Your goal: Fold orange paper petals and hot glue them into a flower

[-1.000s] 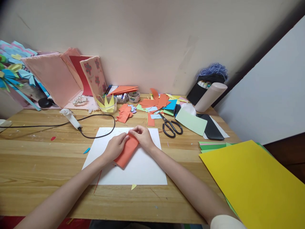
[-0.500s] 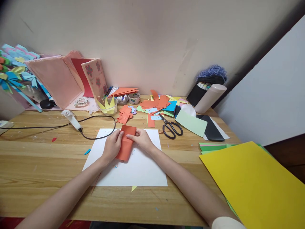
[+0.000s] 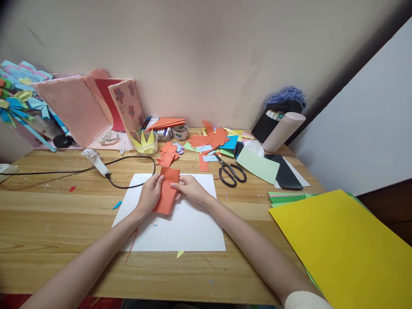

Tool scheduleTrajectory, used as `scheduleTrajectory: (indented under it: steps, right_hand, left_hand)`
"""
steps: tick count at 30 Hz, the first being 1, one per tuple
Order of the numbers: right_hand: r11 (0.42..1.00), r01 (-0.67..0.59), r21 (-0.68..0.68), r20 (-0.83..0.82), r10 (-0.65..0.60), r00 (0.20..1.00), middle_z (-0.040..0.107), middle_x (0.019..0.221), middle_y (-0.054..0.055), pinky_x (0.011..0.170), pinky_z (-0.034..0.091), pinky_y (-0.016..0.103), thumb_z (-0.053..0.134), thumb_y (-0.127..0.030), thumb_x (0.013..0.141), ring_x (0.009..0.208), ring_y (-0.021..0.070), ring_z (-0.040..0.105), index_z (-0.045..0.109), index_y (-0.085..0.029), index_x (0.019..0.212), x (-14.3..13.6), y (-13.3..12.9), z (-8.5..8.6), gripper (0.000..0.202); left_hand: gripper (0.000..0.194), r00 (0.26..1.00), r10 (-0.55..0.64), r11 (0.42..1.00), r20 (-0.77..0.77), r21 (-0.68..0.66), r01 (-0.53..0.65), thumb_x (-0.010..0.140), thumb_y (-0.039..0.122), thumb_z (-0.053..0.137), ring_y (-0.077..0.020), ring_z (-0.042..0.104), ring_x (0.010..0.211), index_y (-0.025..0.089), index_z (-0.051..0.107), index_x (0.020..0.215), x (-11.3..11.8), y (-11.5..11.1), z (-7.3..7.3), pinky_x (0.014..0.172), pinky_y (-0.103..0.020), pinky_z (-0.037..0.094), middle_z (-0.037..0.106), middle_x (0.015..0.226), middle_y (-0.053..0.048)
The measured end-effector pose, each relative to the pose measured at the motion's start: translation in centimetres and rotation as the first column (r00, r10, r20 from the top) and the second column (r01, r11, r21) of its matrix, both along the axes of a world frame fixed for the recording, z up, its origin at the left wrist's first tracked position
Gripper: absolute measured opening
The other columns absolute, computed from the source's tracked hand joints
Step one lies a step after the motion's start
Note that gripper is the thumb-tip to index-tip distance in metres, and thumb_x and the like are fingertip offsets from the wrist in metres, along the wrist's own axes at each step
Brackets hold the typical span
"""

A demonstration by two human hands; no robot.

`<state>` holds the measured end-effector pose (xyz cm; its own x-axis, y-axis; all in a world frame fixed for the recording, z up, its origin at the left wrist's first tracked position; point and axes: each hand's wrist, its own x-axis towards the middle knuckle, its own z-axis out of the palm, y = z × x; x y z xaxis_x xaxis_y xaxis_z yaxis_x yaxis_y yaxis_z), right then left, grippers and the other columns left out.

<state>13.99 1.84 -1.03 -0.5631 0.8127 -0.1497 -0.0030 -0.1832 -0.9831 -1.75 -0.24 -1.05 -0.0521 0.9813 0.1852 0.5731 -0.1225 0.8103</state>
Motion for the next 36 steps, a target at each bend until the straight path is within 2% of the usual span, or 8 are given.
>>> scheduleTrajectory:
  steps: [5,9,11,14,17,23,30,36]
  right_hand:
    - [0.999,-0.026,0.041,-0.056,0.029,0.998,0.067,0.085,0.004,0.060,0.050,0.022,0.074,-0.032,0.063,0.067,0.0120,0.062,0.060,-0.014,0.098,0.4,0.1,0.1,0.042]
    - [1.000,-0.019,-0.007,-0.025,0.019,1.000,0.065,0.067,0.003,0.052,0.047,0.021,0.066,-0.042,0.070,0.052,0.0098,0.059,0.061,-0.012,0.083,0.4,0.2,0.0,0.032]
    - [0.998,0.027,-0.061,-0.016,-0.028,0.999,0.064,0.062,0.003,0.048,0.045,0.021,0.060,-0.048,0.074,0.047,0.0100,0.058,0.060,-0.012,0.077,0.4,0.2,0.0,0.036]
    - [0.995,0.077,-0.058,-0.035,-0.079,0.996,0.066,0.069,0.003,0.046,0.043,0.019,0.066,-0.044,0.069,0.051,0.0094,0.058,0.061,-0.013,0.087,0.6,0.3,0.0,0.036]
    - [0.998,0.062,-0.011,-0.059,-0.063,0.996,0.066,0.075,0.002,0.048,0.042,0.017,0.075,-0.034,0.060,0.056,0.0087,0.058,0.061,-0.014,0.096,0.7,0.4,0.0,0.044]
    - [0.989,0.126,-0.082,-0.071,-0.132,0.989,0.064,0.064,0.002,0.044,0.040,0.016,0.065,-0.044,0.070,0.047,0.0073,0.056,0.062,-0.013,0.082,0.4,0.4,-0.1,0.034]
    - [0.991,0.122,-0.046,-0.072,-0.126,0.989,0.065,0.068,0.001,0.044,0.039,0.016,0.076,-0.031,0.059,0.052,0.0081,0.057,0.063,-0.014,0.098,0.6,0.2,0.0,0.044]
    - [0.987,0.153,-0.055,-0.020,-0.155,0.988,0.065,0.063,0.002,0.042,0.036,0.016,0.067,-0.039,0.069,0.050,0.0097,0.059,0.064,-0.012,0.086,0.5,0.6,-0.3,0.032]
  left_hand:
    - [0.026,0.999,-0.025,1.000,0.028,-0.011,0.025,0.087,0.031,0.035,-0.0127,0.042,0.055,0.020,0.036,0.063,0.0,-0.1,0.2,0.055,-0.024,0.032,0.045,0.059,0.003]
    - [0.028,0.999,-0.034,0.999,0.014,0.015,0.034,0.087,0.032,0.035,-0.0125,0.042,0.054,0.020,0.036,0.062,-0.1,-0.1,0.3,0.055,-0.024,0.031,0.045,0.058,0.003]
    - [0.028,0.999,-0.033,0.999,0.010,0.029,0.032,0.087,0.031,0.035,-0.0126,0.043,0.055,0.020,0.038,0.061,-0.2,0.0,0.4,0.055,-0.024,0.032,0.047,0.058,0.002]
    - [0.028,0.999,-0.034,0.999,0.011,0.027,0.034,0.086,0.032,0.036,-0.0127,0.044,0.055,0.020,0.040,0.061,-0.3,0.0,0.4,0.055,-0.024,0.032,0.049,0.058,0.002]
    - [0.028,0.999,-0.049,0.999,0.008,0.016,0.049,0.087,0.032,0.036,-0.0127,0.043,0.055,0.020,0.043,0.063,-0.3,-0.1,0.6,0.056,-0.024,0.033,0.050,0.059,0.002]
    - [0.030,0.999,-0.045,0.999,-0.010,0.025,0.045,0.086,0.033,0.036,-0.0130,0.044,0.055,0.020,0.040,0.059,-0.2,-0.1,0.9,0.055,-0.024,0.032,0.050,0.059,0.001]
    - [0.029,0.999,-0.047,0.998,-0.014,0.036,0.047,0.086,0.032,0.037,-0.0123,0.045,0.055,0.019,0.044,0.061,-0.5,-0.1,1.0,0.056,-0.023,0.033,0.052,0.059,0.001]
    - [0.030,0.998,-0.047,0.997,-0.047,0.051,0.050,0.086,0.032,0.037,-0.0123,0.044,0.054,0.019,0.045,0.061,-0.5,-0.1,1.0,0.055,-0.023,0.032,0.053,0.059,0.001]
